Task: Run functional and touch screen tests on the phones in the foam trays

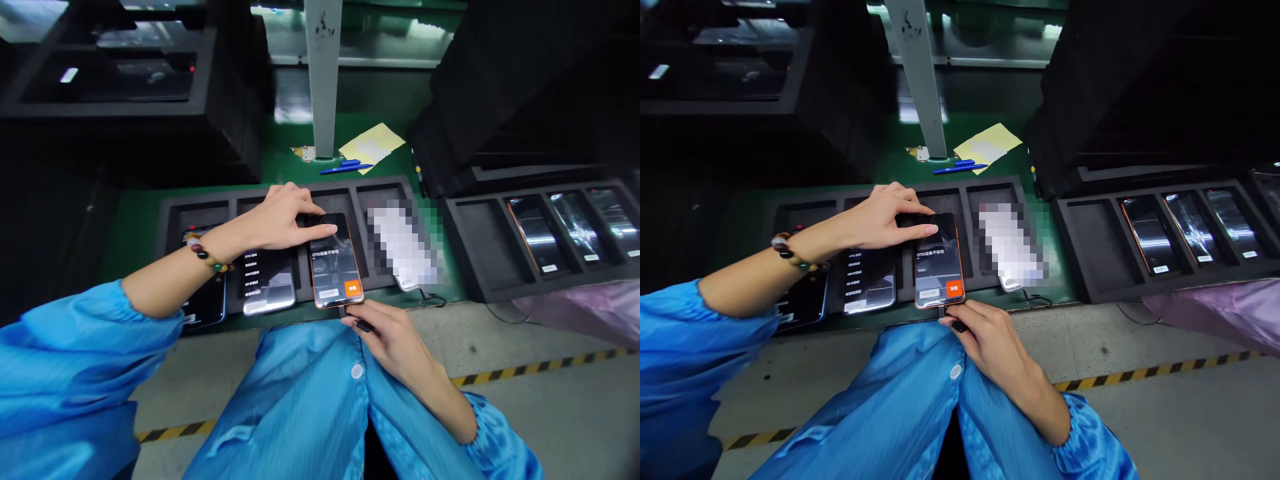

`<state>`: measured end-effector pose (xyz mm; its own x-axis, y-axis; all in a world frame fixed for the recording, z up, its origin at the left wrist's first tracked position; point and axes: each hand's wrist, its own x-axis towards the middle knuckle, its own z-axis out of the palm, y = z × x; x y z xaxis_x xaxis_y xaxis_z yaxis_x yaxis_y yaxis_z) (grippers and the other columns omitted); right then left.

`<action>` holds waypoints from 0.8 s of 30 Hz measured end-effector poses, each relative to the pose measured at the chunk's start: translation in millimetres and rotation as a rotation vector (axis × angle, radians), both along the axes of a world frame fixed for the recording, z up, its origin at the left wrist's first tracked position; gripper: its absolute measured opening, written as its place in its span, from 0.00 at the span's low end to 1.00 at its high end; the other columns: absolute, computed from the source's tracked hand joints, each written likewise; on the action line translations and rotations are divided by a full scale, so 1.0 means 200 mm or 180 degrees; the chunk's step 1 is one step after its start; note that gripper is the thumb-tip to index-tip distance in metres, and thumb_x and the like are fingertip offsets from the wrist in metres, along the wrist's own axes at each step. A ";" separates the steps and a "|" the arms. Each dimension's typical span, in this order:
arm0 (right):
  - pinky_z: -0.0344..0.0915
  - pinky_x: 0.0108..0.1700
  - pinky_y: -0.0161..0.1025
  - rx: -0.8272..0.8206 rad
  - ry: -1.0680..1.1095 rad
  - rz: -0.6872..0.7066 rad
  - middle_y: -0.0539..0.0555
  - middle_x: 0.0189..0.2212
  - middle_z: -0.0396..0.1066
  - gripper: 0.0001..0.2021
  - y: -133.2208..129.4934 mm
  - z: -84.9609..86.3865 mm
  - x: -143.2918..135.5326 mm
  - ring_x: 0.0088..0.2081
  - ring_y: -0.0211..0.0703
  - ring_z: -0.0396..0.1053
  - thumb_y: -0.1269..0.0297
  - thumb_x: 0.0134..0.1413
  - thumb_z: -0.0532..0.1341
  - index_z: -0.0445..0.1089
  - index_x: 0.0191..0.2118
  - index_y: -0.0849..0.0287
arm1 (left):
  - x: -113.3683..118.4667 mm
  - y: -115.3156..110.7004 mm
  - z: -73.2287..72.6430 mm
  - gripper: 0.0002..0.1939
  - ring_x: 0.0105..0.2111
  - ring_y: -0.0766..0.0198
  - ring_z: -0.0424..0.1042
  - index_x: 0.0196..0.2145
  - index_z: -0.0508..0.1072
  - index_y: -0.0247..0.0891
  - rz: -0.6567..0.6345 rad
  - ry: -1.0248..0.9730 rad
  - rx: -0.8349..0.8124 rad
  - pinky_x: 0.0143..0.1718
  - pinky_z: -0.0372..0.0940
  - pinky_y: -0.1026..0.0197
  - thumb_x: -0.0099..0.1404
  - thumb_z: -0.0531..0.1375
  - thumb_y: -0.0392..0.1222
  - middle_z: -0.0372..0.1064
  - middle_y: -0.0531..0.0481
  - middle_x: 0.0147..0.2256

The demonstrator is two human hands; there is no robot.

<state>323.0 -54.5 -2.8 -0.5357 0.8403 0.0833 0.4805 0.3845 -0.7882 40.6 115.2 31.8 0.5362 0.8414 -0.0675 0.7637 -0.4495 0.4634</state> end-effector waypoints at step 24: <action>0.77 0.39 0.37 0.0292 -0.0891 0.1210 0.57 0.44 0.72 0.14 -0.15 0.16 -0.34 0.37 0.42 0.78 0.58 0.83 0.45 0.66 0.53 0.56 | -0.59 -0.20 -0.02 0.27 0.59 0.45 0.68 0.51 0.84 0.45 0.0298 0.0133 0.0335 0.68 0.51 0.38 0.78 0.53 0.63 0.81 0.45 0.53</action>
